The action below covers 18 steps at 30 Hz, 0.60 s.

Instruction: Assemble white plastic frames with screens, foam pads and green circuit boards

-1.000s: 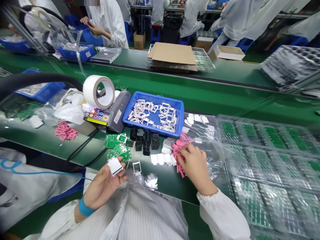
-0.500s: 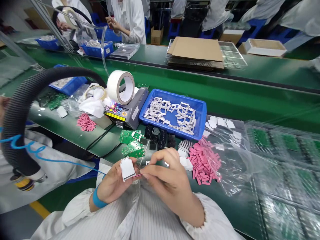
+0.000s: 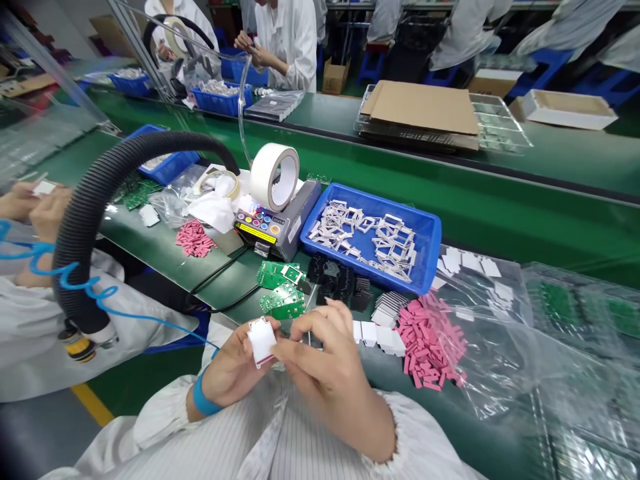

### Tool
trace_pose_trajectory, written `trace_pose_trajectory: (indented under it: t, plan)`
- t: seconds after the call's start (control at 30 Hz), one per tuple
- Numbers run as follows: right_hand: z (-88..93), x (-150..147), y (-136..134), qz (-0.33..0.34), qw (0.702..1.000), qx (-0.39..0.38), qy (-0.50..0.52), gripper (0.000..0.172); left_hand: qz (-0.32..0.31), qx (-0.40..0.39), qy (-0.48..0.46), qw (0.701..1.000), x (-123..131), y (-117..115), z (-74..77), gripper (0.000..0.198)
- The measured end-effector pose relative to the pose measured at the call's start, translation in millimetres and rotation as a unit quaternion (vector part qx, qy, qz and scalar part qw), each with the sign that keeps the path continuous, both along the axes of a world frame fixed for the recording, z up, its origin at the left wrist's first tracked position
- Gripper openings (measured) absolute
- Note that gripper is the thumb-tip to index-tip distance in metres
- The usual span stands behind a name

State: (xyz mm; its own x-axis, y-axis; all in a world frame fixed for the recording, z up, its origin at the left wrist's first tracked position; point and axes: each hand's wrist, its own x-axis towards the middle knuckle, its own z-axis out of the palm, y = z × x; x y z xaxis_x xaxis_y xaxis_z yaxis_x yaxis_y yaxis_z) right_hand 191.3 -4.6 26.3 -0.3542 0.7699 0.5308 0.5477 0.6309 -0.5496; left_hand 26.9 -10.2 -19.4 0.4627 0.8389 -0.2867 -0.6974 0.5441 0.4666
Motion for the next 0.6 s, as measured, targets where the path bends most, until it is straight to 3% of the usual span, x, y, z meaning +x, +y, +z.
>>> trace_pose_trajectory:
  t: [0.07, 0.2, 0.33, 0.5, 0.57, 0.6]
  plan:
    - [-3.6, -4.1, -0.7, -0.010, 0.999, 0.028, -0.019, 0.024, 0.022, -0.010, 0.005, 1.000, -2.8, -0.3, -0.1, 0.038]
    - [-9.7, -3.7, 1.6, -0.041, 0.979, 0.110, -0.169, 0.027, 0.077, -0.009, 0.032, 0.997, -9.7, 1.1, -0.8, 0.036]
    - [-11.9, -10.6, 6.6, -0.043, 0.988, 0.063, -0.135, 0.046, 0.089, 0.031, 0.047, 0.994, -8.9, 2.6, 0.1, 0.036]
    - [-10.7, -28.6, 14.4, -0.081, 0.995, 0.039, -0.035, 0.012, 0.082, 0.079, 0.134, 0.984, -11.2, 2.5, -0.1, 0.040]
    - [-10.4, -30.4, 17.1, -0.065, 0.997, 0.029, -0.029, 0.010, 0.111, 0.151, 0.246, 0.951, -22.2, 4.4, 1.1, 0.045]
    - [-10.3, -30.1, 18.2, -0.049, 0.998, 0.021, -0.033, 0.010, 0.121, 0.206, 0.309, 0.921, -29.6, 5.9, 2.8, 0.047]
